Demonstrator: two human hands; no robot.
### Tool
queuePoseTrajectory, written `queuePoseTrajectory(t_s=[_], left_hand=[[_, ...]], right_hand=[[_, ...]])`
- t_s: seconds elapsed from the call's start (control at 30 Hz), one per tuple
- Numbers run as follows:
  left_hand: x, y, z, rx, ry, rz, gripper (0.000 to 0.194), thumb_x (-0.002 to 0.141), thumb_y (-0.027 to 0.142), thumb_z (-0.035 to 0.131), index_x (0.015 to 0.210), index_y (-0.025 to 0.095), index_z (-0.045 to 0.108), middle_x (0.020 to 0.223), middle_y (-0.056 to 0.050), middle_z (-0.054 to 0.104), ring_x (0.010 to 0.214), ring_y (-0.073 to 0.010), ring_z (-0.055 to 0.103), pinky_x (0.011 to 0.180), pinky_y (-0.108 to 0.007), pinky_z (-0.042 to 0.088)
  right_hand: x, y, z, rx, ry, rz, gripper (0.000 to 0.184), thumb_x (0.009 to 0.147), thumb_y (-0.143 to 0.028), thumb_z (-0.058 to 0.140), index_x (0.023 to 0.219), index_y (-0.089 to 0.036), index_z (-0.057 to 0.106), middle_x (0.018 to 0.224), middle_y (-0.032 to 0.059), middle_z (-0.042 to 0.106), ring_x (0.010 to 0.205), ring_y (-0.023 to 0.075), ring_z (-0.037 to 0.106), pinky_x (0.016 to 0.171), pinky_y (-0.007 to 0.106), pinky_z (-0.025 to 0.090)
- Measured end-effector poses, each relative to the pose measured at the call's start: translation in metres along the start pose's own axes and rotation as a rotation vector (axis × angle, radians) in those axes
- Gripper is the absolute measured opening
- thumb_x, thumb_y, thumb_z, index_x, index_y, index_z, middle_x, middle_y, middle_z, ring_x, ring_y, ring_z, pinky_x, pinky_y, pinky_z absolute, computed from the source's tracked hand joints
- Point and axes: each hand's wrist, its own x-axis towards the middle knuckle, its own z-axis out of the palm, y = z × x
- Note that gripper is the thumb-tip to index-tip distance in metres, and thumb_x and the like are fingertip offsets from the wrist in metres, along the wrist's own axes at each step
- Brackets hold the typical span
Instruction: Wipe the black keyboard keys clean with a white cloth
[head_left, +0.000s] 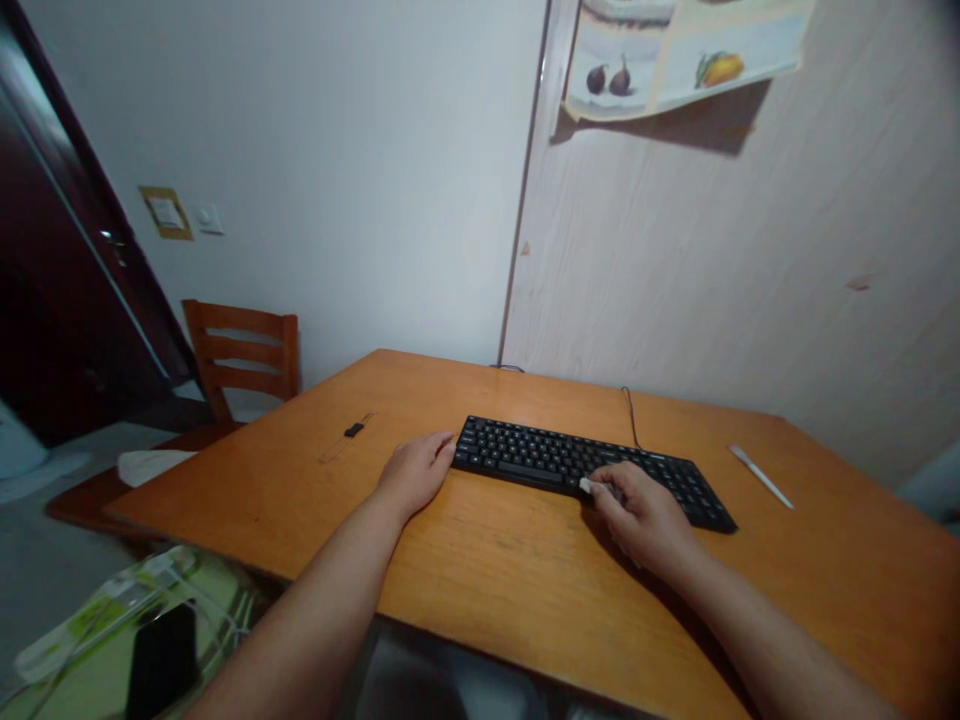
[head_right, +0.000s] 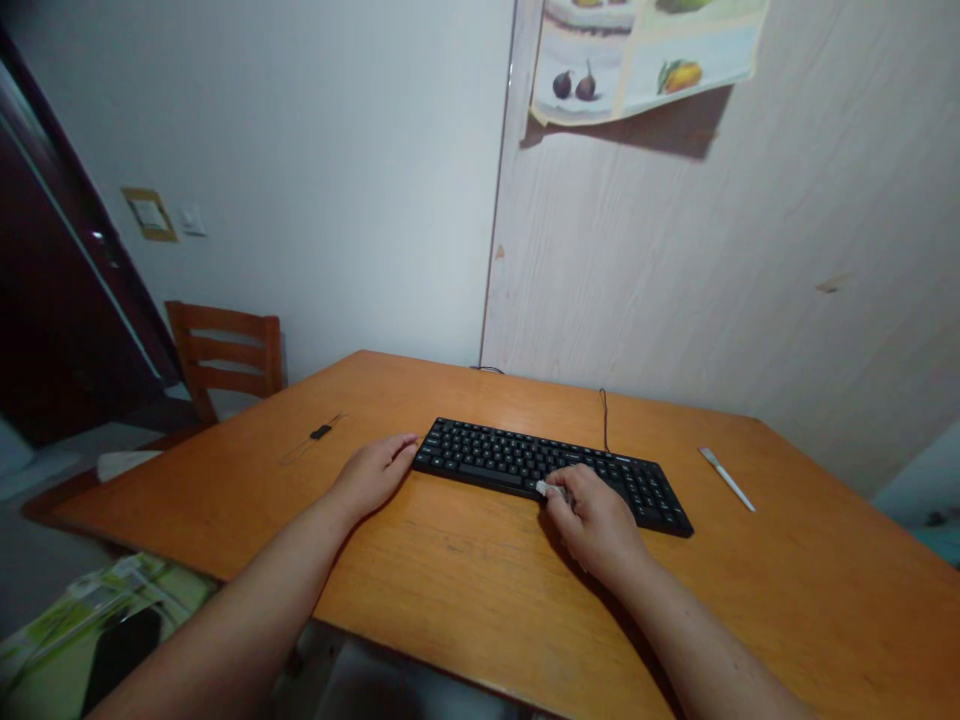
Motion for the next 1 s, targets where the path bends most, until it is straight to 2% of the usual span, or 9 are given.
queuePoseTrajectory(t_s=[0.13,0.23,0.33,0.53,0.63,0.77,0.93,1.0], left_hand=[[-0.001,0.002,-0.002,-0.075,-0.077,0.042,0.042,0.096,0.044,0.037,0.127,0.03,0.062,0.125,-0.001,0.068,0.113,-0.0216,0.062,0.094,-0.033,0.047],[-0.001,0.001,-0.004,-0.087,-0.084,0.016,0.043,0.095,0.044,0.039,0.129,0.03,0.062,0.127,0.0,0.066,0.116,-0.022,0.061,0.097,-0.034,0.046],[-0.001,0.001,-0.004,-0.111,-0.078,-0.019,0.042,0.093,0.044,0.042,0.128,0.031,0.063,0.126,0.0,0.066,0.117,-0.0223,0.06,0.099,-0.035,0.045],[-0.001,0.0,-0.005,-0.14,-0.08,-0.026,0.043,0.092,0.043,0.044,0.129,0.031,0.062,0.127,0.001,0.066,0.117,-0.0233,0.06,0.1,-0.036,0.045],[0.0,-0.003,-0.004,-0.137,-0.08,-0.016,0.043,0.092,0.044,0.043,0.129,0.031,0.062,0.127,0.0,0.066,0.117,-0.0239,0.061,0.1,-0.038,0.045],[0.001,-0.007,-0.004,-0.137,-0.083,-0.012,0.043,0.092,0.045,0.044,0.128,0.031,0.063,0.127,0.0,0.066,0.117,-0.0235,0.06,0.101,-0.037,0.045],[0.002,-0.007,-0.004,-0.151,-0.115,-0.001,0.046,0.093,0.046,0.04,0.13,0.028,0.061,0.129,-0.001,0.065,0.12,-0.0224,0.059,0.103,-0.037,0.043],[0.002,-0.008,-0.005,-0.161,-0.13,0.0,0.046,0.093,0.046,0.04,0.131,0.027,0.061,0.13,-0.002,0.064,0.121,-0.0223,0.058,0.104,-0.037,0.042]], right_hand=[[0.001,-0.002,-0.002,-0.115,-0.008,-0.017,0.02,0.091,-0.033,0.048,0.095,-0.024,0.064,0.09,0.0032,0.063,0.082,0.0192,0.059,0.071,0.029,0.041],[0.0,-0.005,-0.004,-0.171,-0.039,-0.033,0.016,0.088,-0.029,0.05,0.093,-0.023,0.064,0.089,0.0034,0.062,0.085,0.0195,0.058,0.071,0.029,0.04],[-0.001,-0.007,-0.006,-0.156,-0.061,-0.029,0.014,0.087,-0.026,0.051,0.09,-0.023,0.064,0.088,0.0026,0.061,0.083,0.0181,0.058,0.07,0.028,0.039],[0.002,-0.004,-0.009,-0.158,-0.007,0.042,0.016,0.089,-0.028,0.051,0.092,-0.022,0.065,0.09,0.0031,0.061,0.083,0.0179,0.057,0.071,0.028,0.037],[0.005,-0.004,-0.012,-0.18,-0.05,0.041,0.015,0.088,-0.025,0.051,0.093,-0.021,0.065,0.092,0.0039,0.061,0.086,0.0182,0.057,0.071,0.028,0.036],[0.006,-0.003,-0.018,-0.166,-0.106,0.072,0.012,0.086,-0.024,0.053,0.088,-0.022,0.065,0.09,0.0036,0.062,0.08,0.017,0.056,0.066,0.027,0.034],[0.006,0.006,-0.023,-0.168,-0.034,0.129,0.013,0.087,-0.026,0.052,0.087,-0.022,0.064,0.088,0.0041,0.061,0.077,0.0172,0.054,0.065,0.028,0.032],[0.006,0.008,-0.023,-0.189,-0.045,0.134,0.013,0.086,-0.026,0.052,0.087,-0.021,0.064,0.089,0.0043,0.061,0.077,0.0174,0.054,0.064,0.028,0.031]])
